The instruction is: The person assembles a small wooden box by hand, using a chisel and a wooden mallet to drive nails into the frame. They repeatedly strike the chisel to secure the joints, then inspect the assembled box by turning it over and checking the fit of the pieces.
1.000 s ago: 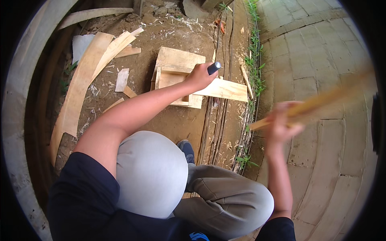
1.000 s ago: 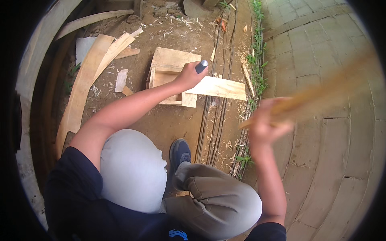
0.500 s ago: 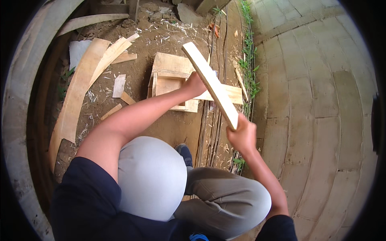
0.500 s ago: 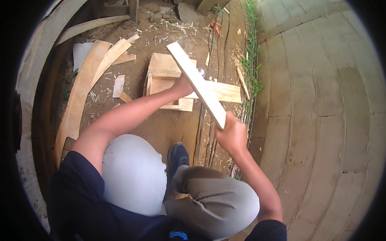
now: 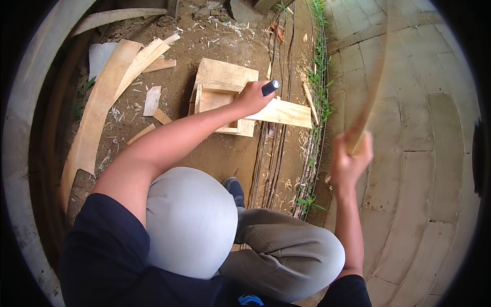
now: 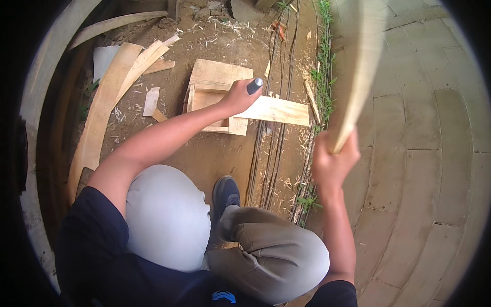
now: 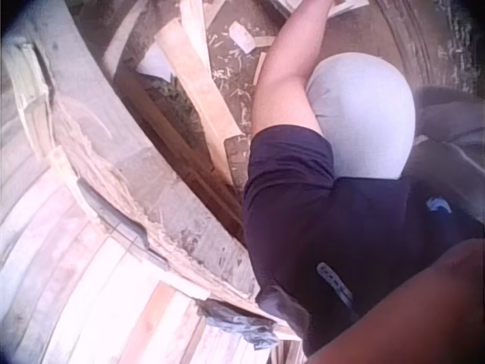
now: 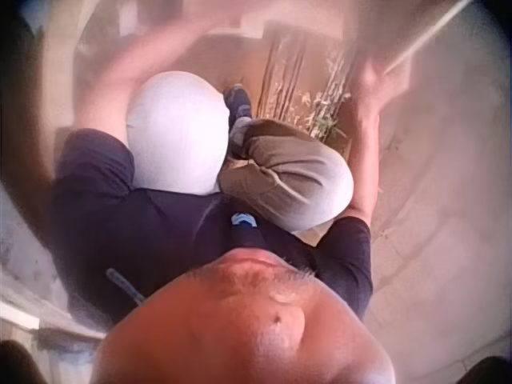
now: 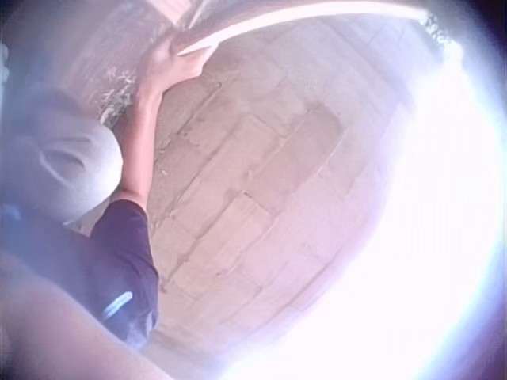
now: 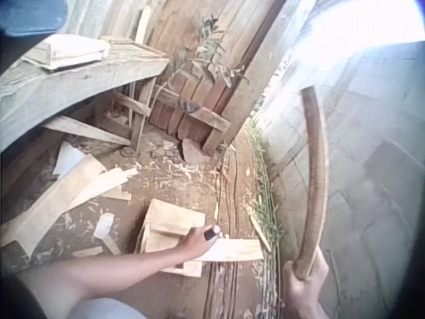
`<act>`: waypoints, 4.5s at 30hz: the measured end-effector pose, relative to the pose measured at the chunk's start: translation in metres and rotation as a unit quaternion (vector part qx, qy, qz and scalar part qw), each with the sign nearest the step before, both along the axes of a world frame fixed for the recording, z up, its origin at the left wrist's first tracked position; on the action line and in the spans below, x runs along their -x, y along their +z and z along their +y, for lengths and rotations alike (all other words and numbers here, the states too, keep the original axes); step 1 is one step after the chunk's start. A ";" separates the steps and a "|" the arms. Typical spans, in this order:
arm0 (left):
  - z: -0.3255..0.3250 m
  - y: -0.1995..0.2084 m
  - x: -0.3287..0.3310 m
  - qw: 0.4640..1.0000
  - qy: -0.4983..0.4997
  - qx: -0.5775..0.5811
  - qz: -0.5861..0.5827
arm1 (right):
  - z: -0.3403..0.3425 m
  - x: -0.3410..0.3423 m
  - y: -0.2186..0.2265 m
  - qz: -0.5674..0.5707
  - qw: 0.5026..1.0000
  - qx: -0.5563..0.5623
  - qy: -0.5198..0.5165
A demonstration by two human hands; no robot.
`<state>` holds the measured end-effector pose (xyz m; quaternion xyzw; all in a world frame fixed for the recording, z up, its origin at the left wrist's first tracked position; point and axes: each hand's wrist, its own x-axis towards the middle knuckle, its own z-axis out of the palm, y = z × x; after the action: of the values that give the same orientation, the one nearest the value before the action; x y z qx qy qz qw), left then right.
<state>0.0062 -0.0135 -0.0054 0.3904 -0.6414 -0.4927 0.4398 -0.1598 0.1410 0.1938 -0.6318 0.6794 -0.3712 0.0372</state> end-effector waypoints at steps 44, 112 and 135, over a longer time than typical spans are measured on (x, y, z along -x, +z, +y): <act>-0.015 0.018 0.031 0.994 0.035 -0.104 -0.001 | 0.022 0.032 -0.256 -0.673 0.576 -0.461 0.050; 0.004 0.000 0.008 1.000 -0.014 -0.026 0.000 | 0.013 0.004 -0.052 0.263 0.964 -0.049 0.005; 0.014 0.000 0.011 1.000 -0.010 0.004 0.016 | 0.032 -0.014 -0.065 0.238 0.918 -0.314 -0.052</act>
<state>-0.0043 0.0003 -0.0057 0.3742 -0.6400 -0.5006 0.4469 -0.1461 0.1733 0.1292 -0.6208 0.7820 0.0207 0.0514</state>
